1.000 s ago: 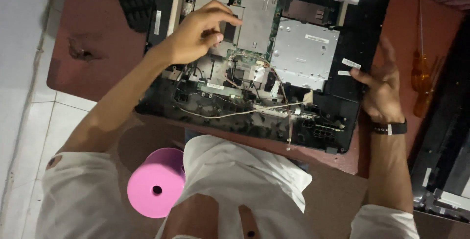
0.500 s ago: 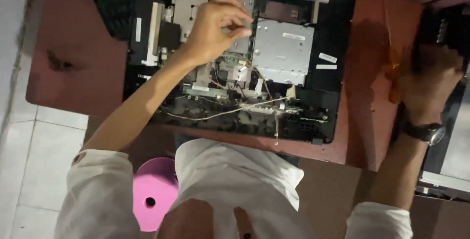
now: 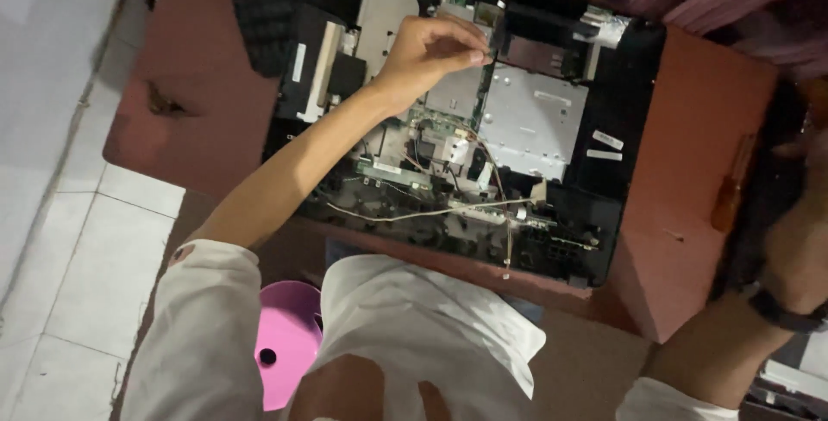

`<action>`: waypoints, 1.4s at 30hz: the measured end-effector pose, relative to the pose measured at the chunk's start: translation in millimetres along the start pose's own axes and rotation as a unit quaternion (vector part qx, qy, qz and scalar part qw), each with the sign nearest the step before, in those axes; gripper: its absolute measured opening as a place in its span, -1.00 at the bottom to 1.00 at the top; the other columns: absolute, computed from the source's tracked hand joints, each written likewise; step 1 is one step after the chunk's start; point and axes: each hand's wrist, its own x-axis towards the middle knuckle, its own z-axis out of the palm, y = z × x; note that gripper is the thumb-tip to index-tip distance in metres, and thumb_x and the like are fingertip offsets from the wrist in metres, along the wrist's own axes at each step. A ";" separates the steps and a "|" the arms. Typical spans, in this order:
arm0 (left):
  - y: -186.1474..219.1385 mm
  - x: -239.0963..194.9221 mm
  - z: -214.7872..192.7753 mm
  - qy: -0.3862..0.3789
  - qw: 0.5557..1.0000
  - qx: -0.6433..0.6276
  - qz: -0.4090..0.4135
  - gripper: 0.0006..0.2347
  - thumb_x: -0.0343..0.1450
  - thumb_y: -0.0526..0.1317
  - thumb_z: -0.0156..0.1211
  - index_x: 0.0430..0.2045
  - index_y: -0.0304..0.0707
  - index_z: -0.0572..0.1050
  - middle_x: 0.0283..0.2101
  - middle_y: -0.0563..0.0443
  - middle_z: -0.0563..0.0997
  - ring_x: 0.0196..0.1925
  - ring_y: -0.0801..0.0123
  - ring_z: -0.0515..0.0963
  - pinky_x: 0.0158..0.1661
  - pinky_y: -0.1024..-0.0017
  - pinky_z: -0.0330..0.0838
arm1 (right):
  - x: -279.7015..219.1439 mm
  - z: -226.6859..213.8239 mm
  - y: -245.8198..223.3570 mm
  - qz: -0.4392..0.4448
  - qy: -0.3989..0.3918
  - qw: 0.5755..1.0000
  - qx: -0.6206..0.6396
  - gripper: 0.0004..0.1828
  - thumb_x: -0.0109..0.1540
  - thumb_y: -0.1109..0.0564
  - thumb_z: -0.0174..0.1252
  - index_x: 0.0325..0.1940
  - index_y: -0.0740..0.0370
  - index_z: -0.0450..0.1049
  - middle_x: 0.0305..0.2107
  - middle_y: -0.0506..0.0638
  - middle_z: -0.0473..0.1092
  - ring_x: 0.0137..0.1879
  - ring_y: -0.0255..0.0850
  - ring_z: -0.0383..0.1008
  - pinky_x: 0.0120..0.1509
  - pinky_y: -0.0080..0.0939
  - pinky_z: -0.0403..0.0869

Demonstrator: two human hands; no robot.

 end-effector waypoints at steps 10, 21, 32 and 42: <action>6.1 3.1 -2.8 0.040 0.986 -0.114 -0.113 -0.89 0.33 -0.53 0.38 -0.40 -0.37 0.61 -0.30 -0.18 0.71 -0.23 0.17 0.75 -0.11 0.37 0.74 | 94.4 -1.3 -95.2 -0.141 0.115 0.929 0.321 -0.68 0.61 0.48 0.29 0.22 0.56 0.23 -0.01 0.51 0.38 0.15 0.35 0.51 0.35 0.31 0.56; 8.4 -1.1 1.5 0.047 0.996 -0.035 -0.072 -0.76 0.24 -0.52 0.51 -0.43 -0.23 0.55 -0.32 -0.07 0.71 -0.23 0.29 0.75 -0.09 0.40 0.70 | 137.7 -3.4 -111.4 -0.163 0.045 0.889 0.424 -0.75 0.54 0.46 0.24 0.07 0.58 0.23 -0.03 0.52 0.41 0.12 0.29 0.56 0.26 0.14 0.59; 2.1 0.1 1.3 0.030 0.997 -0.019 -0.064 -0.77 0.27 -0.51 0.51 -0.41 -0.20 0.56 -0.30 -0.01 0.69 -0.23 0.35 0.70 -0.03 0.37 0.66 | 136.7 9.2 -89.6 -0.165 0.005 0.892 0.421 -0.67 0.59 0.58 0.14 0.16 0.46 0.10 0.05 0.45 0.28 0.18 0.35 0.55 0.36 0.27 0.63; -1.0 -1.4 0.6 0.015 0.999 -0.016 -0.043 -0.77 0.30 -0.50 0.50 -0.38 -0.21 0.54 -0.29 -0.01 0.69 -0.21 0.33 0.71 -0.03 0.40 0.68 | 130.7 13.8 -81.1 -0.162 0.003 0.923 0.348 -0.75 0.66 0.48 0.25 0.13 0.63 0.25 0.03 0.58 0.41 0.24 0.43 0.60 0.37 0.26 0.58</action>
